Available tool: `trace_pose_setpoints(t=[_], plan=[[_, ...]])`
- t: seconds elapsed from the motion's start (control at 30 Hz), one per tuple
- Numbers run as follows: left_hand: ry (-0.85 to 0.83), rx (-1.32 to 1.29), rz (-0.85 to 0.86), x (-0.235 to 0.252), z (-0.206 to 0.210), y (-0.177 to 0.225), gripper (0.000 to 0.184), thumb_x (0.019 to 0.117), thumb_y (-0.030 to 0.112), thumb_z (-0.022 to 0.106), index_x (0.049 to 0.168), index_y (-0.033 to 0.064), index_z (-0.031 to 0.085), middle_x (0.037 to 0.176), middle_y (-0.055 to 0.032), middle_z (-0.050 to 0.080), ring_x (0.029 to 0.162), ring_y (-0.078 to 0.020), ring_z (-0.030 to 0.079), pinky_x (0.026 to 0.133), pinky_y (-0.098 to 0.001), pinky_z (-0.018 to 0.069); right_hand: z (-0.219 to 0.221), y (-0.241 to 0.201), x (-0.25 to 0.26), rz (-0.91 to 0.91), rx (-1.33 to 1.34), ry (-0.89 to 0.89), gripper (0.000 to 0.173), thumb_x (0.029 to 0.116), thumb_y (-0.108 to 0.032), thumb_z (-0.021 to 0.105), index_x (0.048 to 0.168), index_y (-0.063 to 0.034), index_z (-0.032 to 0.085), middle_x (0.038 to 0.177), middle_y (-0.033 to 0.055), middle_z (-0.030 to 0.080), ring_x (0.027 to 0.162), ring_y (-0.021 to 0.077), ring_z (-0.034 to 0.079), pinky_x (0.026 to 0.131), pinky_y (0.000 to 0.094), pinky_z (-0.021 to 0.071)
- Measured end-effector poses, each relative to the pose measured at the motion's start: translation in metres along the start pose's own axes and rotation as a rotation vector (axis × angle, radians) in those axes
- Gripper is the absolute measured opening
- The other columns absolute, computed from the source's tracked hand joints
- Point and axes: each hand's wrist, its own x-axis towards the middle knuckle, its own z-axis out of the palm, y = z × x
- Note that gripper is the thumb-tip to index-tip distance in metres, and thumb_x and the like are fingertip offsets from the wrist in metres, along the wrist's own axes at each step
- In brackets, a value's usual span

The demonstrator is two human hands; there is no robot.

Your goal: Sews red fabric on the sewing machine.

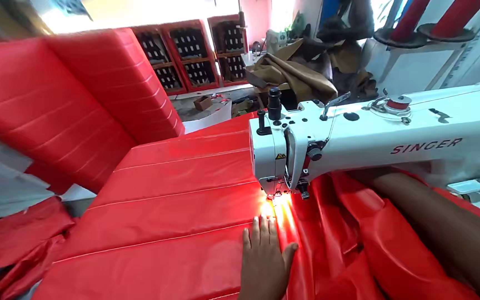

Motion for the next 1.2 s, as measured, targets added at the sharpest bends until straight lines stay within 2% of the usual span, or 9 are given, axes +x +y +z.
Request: trace_pose_setpoints(t=[0.1,0.27,0.37,0.47,0.7,0.77,0.83,0.9,1.2], plan=[[0.136,0.037,0.067,-0.019,0.012,0.0,0.078,0.1031,0.064,0.022,0.153,0.0107,0.05,0.159,-0.0198,0.043,0.15,-0.0442,0.035,0.118,-0.0666,0.024,-0.032,-0.03,-0.062,-0.051,-0.006,-0.146,0.028,0.1039,-0.013,0.054,0.122,0.0053,0.066,0.119,0.0283,0.067,0.12,0.0464,0.061,0.102,0.0653,0.0448],[0.005,0.029,0.041,-0.014,-0.002,0.007,0.078,0.0987,0.071,0.031,0.154,0.0186,0.049,0.164,-0.0213,0.034,0.152,-0.0482,0.025,0.118,-0.0701,0.0185,-0.021,-0.085,-0.108,-0.651,0.145,0.181,0.028,0.1017,-0.024,0.054,0.105,-0.0071,0.076,0.111,0.0086,0.074,0.113,0.024,0.069,0.102,0.0429,0.0539],[-0.016,0.078,0.048,-0.011,-0.004,0.01,0.078,0.0973,0.073,0.032,0.143,0.0171,0.061,0.159,-0.0254,0.04,0.149,-0.0524,0.028,0.115,-0.0728,0.0226,0.004,-0.111,-0.08,-0.941,0.309,-0.022,0.035,0.1087,-0.023,0.045,0.125,-0.0056,0.07,0.132,0.0106,0.069,0.13,0.0251,0.061,0.113,0.0411,0.0447],[-0.095,0.143,0.029,-0.009,-0.008,0.013,0.085,0.0939,0.079,0.03,0.148,0.0179,0.056,0.162,-0.027,0.033,0.15,-0.0539,0.025,0.112,-0.075,0.0237,0.029,-0.114,-0.061,-0.849,0.264,-0.29,0.046,0.1123,-0.03,0.034,0.147,-0.0073,0.054,0.153,0.0124,0.052,0.145,0.0282,0.045,0.121,0.0468,0.0312],[0.0,0.131,0.0,-0.008,0.001,0.014,0.105,0.0728,0.098,0.031,0.154,0.0336,0.048,0.161,-0.0255,0.036,0.147,-0.0563,0.028,0.106,-0.0792,0.0254,0.053,-0.072,-0.054,-0.859,0.255,-0.333,0.049,0.1102,-0.035,0.034,0.152,-0.0164,0.05,0.16,0.0023,0.046,0.149,0.0224,0.04,0.121,0.0514,0.027],[0.09,0.081,0.021,-0.007,0.008,0.009,0.096,0.0797,0.094,0.022,0.151,0.0369,0.052,0.16,-0.0241,0.039,0.147,-0.0579,0.027,0.104,-0.0845,0.0203,0.053,-0.07,-0.051,-0.863,0.295,-0.325,0.047,0.109,-0.035,0.038,0.148,-0.0162,0.054,0.157,0.0026,0.049,0.147,0.0229,0.043,0.12,0.0542,0.0273],[0.211,-0.017,0.046,-0.007,0.015,0.003,0.068,0.0989,0.07,0.019,0.143,0.0383,0.06,0.155,-0.0201,0.048,0.146,-0.0545,0.033,0.104,-0.0845,0.0186,0.055,-0.069,-0.048,-0.863,0.33,-0.307,0.045,0.1084,-0.035,0.039,0.144,-0.0164,0.059,0.154,0.0016,0.053,0.146,0.0221,0.045,0.12,0.0557,0.0274],[0.185,-0.076,0.043,-0.006,0.011,0.001,0.054,0.1062,0.053,0.024,0.142,0.038,0.062,0.157,-0.0189,0.046,0.148,-0.0522,0.032,0.107,-0.0825,0.0171,0.057,-0.067,-0.046,-0.867,0.358,-0.287,0.044,0.1079,-0.033,0.039,0.141,-0.0166,0.062,0.152,0.001,0.056,0.145,0.0215,0.047,0.12,0.056,0.0281],[0.058,0.07,-0.008,0.024,0.0,0.002,0.052,0.101,0.061,0.035,0.148,0.0462,0.052,0.162,-0.0152,0.04,0.151,-0.0519,0.025,0.107,-0.0823,0.0163,0.062,-0.062,-0.022,-0.882,0.328,-0.171,0.041,0.1065,-0.035,0.044,0.137,-0.0199,0.066,0.136,0.0035,0.067,0.135,0.021,0.055,0.12,0.055,0.0304]])
